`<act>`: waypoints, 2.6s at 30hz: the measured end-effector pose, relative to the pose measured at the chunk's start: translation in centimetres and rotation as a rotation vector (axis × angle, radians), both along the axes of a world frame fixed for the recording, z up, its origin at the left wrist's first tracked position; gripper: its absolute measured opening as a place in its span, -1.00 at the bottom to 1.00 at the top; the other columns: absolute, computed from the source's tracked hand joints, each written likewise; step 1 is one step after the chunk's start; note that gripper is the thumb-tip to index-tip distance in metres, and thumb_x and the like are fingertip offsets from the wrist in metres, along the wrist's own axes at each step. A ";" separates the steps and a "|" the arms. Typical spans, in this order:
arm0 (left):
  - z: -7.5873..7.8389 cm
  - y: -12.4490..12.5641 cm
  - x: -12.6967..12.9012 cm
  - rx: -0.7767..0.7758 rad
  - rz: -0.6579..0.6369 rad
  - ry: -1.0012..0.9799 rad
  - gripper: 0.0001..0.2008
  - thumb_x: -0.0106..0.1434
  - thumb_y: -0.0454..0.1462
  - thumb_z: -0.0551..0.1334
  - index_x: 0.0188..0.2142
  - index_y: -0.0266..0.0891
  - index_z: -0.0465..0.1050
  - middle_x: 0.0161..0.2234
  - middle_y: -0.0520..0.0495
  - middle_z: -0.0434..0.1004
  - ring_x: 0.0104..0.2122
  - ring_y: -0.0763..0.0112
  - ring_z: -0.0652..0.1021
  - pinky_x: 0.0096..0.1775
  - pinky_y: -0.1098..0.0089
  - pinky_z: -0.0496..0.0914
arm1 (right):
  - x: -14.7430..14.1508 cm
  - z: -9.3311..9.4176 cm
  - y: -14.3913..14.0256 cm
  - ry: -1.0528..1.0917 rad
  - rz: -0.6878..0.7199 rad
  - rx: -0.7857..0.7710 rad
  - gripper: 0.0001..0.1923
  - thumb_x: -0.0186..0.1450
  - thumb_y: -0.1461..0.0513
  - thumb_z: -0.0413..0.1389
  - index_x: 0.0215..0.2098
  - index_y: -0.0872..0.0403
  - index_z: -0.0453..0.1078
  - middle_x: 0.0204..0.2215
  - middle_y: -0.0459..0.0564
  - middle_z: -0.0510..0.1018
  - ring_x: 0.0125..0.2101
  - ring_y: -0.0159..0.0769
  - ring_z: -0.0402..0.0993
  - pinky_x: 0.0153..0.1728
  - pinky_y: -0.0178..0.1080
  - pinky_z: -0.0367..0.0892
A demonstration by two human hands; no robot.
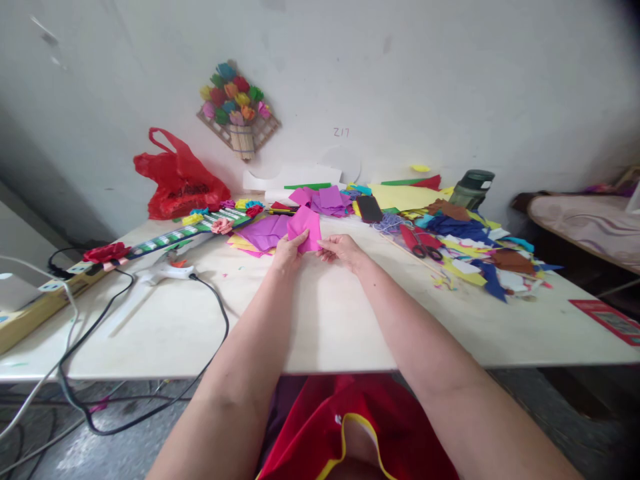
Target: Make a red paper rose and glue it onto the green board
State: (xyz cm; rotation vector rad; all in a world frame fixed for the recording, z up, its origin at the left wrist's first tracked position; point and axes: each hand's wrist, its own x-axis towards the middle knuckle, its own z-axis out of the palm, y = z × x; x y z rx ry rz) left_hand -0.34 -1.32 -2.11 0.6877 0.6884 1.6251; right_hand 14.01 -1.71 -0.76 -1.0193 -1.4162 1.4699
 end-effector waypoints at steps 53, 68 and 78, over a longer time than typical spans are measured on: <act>-0.3 0.1 0.3 0.016 -0.032 0.146 -0.70 -0.18 -0.27 0.46 -0.43 -0.33 0.48 -0.46 -0.08 0.56 -0.48 0.37 0.55 -0.35 0.38 0.46 | -0.7 -0.6 0.4 -0.050 -0.189 -0.012 -0.74 0.21 0.33 0.15 -0.63 0.14 0.30 -0.75 -0.13 0.46 -0.74 -0.49 0.36 -0.68 -0.45 0.20; -0.8 0.6 0.1 -0.002 -0.008 0.147 -0.64 -0.28 -0.33 0.49 -0.45 -0.39 0.46 -0.49 -0.10 0.54 -0.49 0.36 0.54 -0.32 0.31 0.45 | -0.8 -0.8 0.5 -0.042 -0.140 -0.035 -0.78 0.18 0.29 0.22 -0.58 0.16 0.33 -0.70 -0.09 0.51 -0.72 -0.49 0.39 -0.71 -0.46 0.19; -0.9 0.7 0.1 0.007 0.043 0.146 -0.62 -0.31 -0.31 0.51 -0.45 -0.37 0.47 -0.51 -0.08 0.55 -0.49 0.38 0.54 -0.32 0.35 0.45 | -0.1 -0.4 0.3 -0.045 -0.057 -0.061 -0.84 0.23 0.35 0.15 -0.52 0.20 0.38 -0.61 -0.03 0.56 -0.67 -0.49 0.43 -0.69 -0.46 0.24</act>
